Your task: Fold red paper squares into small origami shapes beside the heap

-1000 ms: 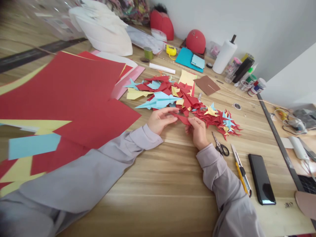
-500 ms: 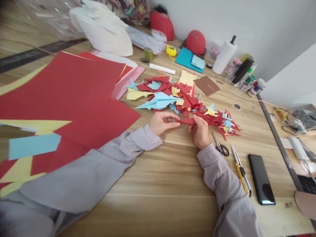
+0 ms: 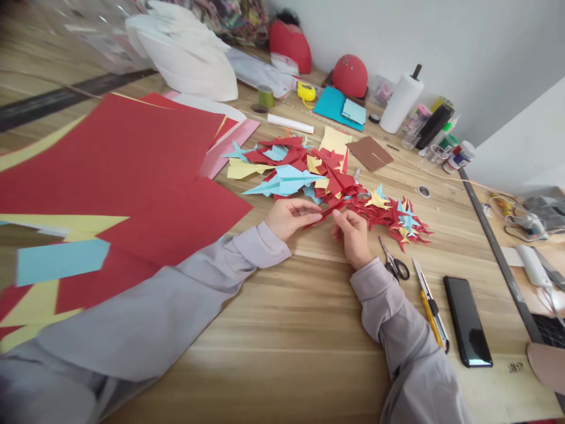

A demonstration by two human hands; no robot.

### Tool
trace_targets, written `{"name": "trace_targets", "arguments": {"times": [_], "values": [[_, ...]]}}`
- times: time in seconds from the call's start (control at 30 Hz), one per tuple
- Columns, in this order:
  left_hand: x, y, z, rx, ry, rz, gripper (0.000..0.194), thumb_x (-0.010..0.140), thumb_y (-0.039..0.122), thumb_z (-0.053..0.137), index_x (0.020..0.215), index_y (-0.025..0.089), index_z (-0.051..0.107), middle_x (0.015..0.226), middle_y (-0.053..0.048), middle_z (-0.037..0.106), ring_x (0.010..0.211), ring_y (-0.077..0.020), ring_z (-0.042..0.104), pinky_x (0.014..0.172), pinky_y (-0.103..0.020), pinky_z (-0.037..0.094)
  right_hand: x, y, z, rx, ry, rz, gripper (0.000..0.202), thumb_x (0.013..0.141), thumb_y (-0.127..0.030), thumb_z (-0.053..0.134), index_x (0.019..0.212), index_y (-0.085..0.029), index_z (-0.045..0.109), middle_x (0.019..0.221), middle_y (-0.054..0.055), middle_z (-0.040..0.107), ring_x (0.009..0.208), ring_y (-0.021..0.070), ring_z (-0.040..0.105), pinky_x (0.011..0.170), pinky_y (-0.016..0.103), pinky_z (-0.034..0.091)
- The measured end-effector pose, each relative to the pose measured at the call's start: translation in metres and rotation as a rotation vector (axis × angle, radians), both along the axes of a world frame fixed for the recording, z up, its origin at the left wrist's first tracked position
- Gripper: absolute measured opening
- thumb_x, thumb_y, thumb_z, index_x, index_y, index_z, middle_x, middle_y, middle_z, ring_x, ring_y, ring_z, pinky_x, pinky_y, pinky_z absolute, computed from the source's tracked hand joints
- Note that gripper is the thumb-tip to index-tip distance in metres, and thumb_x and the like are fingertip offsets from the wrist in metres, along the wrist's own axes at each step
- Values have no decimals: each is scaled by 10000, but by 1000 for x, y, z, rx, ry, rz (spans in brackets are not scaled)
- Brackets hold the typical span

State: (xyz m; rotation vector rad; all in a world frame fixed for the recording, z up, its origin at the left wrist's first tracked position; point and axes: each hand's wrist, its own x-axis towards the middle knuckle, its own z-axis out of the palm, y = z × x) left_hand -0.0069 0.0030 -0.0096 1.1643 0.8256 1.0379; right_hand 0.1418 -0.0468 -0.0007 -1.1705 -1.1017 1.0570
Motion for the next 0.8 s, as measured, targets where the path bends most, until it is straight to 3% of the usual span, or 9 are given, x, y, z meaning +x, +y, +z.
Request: {"name": "trace_targets", "arguments": {"times": [0.13,0.4,0.63,0.8], "values": [[0,-1,1,16,-13,-12,308,503,308,796,723,119,694,670,-45,683,612,-149,611,614,-286,495,-3,-2,0,6,-191,79,353,761,-411,641,529,-181,508,452,-42,506,407,75,421,426,219,318],[1,-3,5,-20,-53,-9,260,527,306,779,676,122,674,543,-7,629,517,-118,560,564,-268,472,-4,-1,-1,4,-264,62,348,764,-417,624,537,-187,496,457,-41,498,416,84,431,433,226,337],[1,-2,2,-13,-54,46,211,553,287,760,682,137,686,605,-13,650,611,-139,594,627,-278,484,-5,-4,-2,33,-408,-63,306,743,-387,622,560,-197,467,461,-57,452,421,79,381,423,224,289],[0,-1,-1,-68,-89,15,246,539,291,760,716,133,692,615,-17,659,586,-135,592,619,-285,486,-8,-5,-1,105,-510,-160,259,714,-334,636,575,-194,469,520,-54,458,473,79,392,464,225,317]]}}
